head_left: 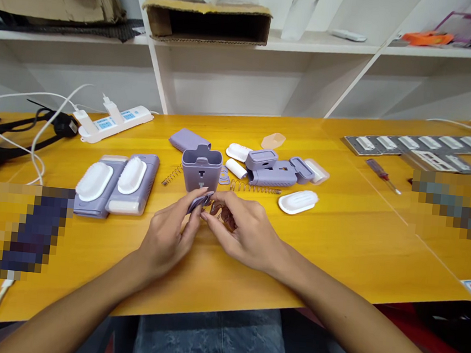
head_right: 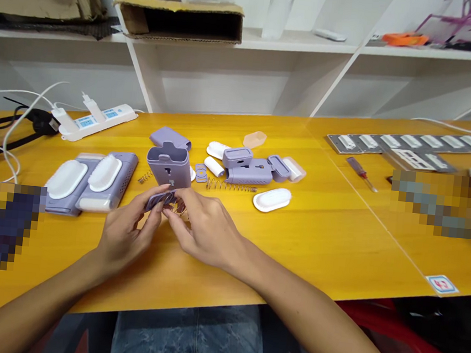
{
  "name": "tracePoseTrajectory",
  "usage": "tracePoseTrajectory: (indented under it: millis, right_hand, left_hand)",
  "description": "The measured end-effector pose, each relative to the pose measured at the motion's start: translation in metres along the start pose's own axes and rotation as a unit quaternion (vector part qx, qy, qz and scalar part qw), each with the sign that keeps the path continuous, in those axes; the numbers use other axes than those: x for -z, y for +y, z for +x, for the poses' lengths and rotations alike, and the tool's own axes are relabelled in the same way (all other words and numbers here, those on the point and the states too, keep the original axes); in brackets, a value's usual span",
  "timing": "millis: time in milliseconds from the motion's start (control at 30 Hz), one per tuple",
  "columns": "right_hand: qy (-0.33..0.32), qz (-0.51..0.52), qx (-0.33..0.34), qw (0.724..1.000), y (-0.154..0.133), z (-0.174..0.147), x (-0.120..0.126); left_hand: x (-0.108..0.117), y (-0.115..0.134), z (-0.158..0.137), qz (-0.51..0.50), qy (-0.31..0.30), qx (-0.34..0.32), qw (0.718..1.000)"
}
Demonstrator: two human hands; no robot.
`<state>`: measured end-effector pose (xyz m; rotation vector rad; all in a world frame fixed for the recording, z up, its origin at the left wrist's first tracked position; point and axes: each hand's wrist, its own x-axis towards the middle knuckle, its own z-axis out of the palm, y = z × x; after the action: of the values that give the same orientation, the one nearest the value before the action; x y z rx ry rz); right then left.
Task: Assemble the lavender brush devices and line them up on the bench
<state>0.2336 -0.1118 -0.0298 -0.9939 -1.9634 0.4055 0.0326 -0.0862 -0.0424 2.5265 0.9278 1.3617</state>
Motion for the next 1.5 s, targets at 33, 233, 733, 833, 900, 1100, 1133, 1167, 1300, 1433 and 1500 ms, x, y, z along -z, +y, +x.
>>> tracePoseTrajectory:
  millis: [33,233,733,833,900,1100,1133,1167,1300,1433,1500]
  right_hand:
    - [-0.001,0.002,-0.001,1.0,0.0,0.0,0.001]
    - [-0.014,0.029,-0.029,0.999,-0.003,0.002,0.005]
    - [-0.042,0.079,-0.08,0.993,-0.003,0.004,0.009]
    - [-0.038,0.086,-0.083,0.992,-0.002,0.005,0.01]
    - [-0.035,0.089,-0.085,0.992,-0.001,0.006,0.011]
    - [-0.03,0.077,-0.109,0.991,0.002,0.005,0.009]
    - [-0.032,0.072,-0.114,0.99,0.002,0.005,0.009]
    - [-0.037,0.067,-0.118,0.99,0.002,0.005,0.009]
    - [-0.072,0.052,-0.136,0.987,0.0,0.006,0.012]
    - [-0.138,0.036,-0.147,0.979,-0.002,0.01,0.025]
    - [-0.187,0.024,-0.167,0.968,-0.003,0.012,0.033]
  left_hand:
    - [0.0,0.0,0.0,-0.004,-0.002,0.004,1.0]
    - [0.0,0.002,0.001,-0.033,-0.004,-0.014,0.999]
    - [-0.002,-0.001,-0.006,-0.181,-0.049,0.04,0.982]
    - [0.001,0.0,-0.008,-0.231,-0.074,0.075,0.967]
    - [0.002,0.0,-0.008,-0.255,-0.093,0.088,0.959]
    - [0.005,-0.001,-0.001,-0.2,-0.119,0.041,0.972]
    - [0.005,-0.001,0.0,-0.184,-0.119,0.024,0.975]
    - [0.006,-0.002,0.002,-0.17,-0.118,0.007,0.978]
    - [0.006,-0.006,0.006,-0.13,-0.103,-0.032,0.986]
    - [0.007,-0.008,0.009,-0.117,-0.107,-0.017,0.987]
    - [0.008,-0.006,0.01,-0.133,-0.12,0.01,0.984]
